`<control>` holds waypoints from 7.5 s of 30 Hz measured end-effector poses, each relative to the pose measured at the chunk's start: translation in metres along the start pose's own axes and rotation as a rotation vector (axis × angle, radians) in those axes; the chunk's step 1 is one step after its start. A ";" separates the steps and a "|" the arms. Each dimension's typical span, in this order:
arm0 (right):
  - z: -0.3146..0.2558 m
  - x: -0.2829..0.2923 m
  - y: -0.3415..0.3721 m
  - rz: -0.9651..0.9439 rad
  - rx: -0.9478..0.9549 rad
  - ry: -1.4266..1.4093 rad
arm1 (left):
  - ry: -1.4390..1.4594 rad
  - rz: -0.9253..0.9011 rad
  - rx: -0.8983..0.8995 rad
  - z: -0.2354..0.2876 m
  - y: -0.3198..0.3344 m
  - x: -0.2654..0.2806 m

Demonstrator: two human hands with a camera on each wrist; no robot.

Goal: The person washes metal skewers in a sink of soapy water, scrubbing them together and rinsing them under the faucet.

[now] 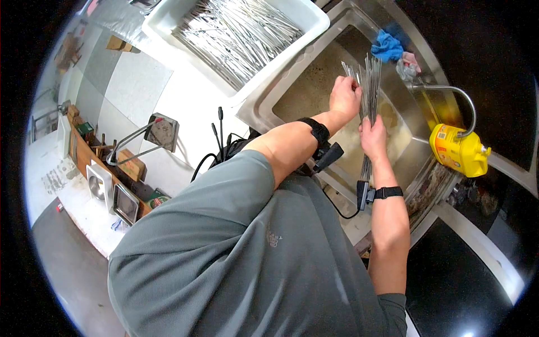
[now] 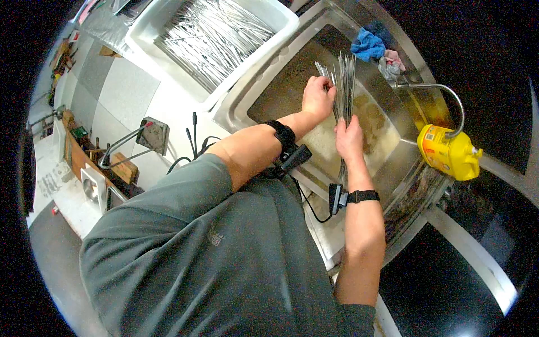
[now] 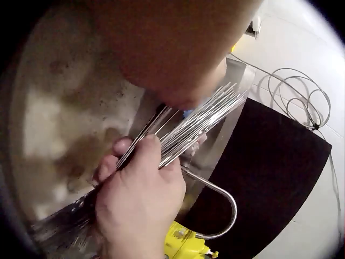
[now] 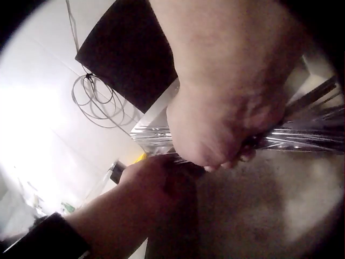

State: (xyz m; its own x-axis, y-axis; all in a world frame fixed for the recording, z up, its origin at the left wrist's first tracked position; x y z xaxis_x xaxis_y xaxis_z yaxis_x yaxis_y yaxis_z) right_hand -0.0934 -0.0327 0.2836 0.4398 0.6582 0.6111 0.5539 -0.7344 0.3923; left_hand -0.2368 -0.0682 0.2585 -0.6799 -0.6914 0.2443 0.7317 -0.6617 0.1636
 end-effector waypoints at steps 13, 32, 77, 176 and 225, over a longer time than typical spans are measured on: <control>0.005 0.004 0.001 0.051 0.061 0.134 | 0.355 -0.184 0.388 0.008 -0.010 -0.013; 0.004 0.010 0.001 0.064 0.061 0.198 | 0.632 -0.174 0.378 0.002 -0.031 -0.005; 0.203 0.101 0.060 0.218 -0.245 -0.004 | -1.178 -0.586 -0.508 -0.173 -0.052 -0.134; 0.154 -0.061 -0.196 -0.501 -0.253 0.827 | -0.862 -0.975 0.167 -0.175 -0.004 -0.023; 0.173 -0.050 -0.207 -0.492 0.140 0.566 | -0.616 -0.964 0.513 -0.124 -0.007 -0.012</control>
State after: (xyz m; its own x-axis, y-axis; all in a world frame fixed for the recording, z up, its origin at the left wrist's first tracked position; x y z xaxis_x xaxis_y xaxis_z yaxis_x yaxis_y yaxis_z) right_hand -0.1078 0.1152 0.0528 -0.2895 0.6907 0.6627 0.6935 -0.3258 0.6425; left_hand -0.2402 -0.0915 0.1355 -0.9141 0.3523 0.2009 -0.0219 -0.5375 0.8430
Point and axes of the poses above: each hand's wrist, its own y-axis away from the middle knuckle, its own x-axis out of the back of the hand, z = x × y, the point moved 2 cm from there along -y, towards the middle knuckle, and after that the axes turned 7 degrees about -z, right-handed, at the moved point
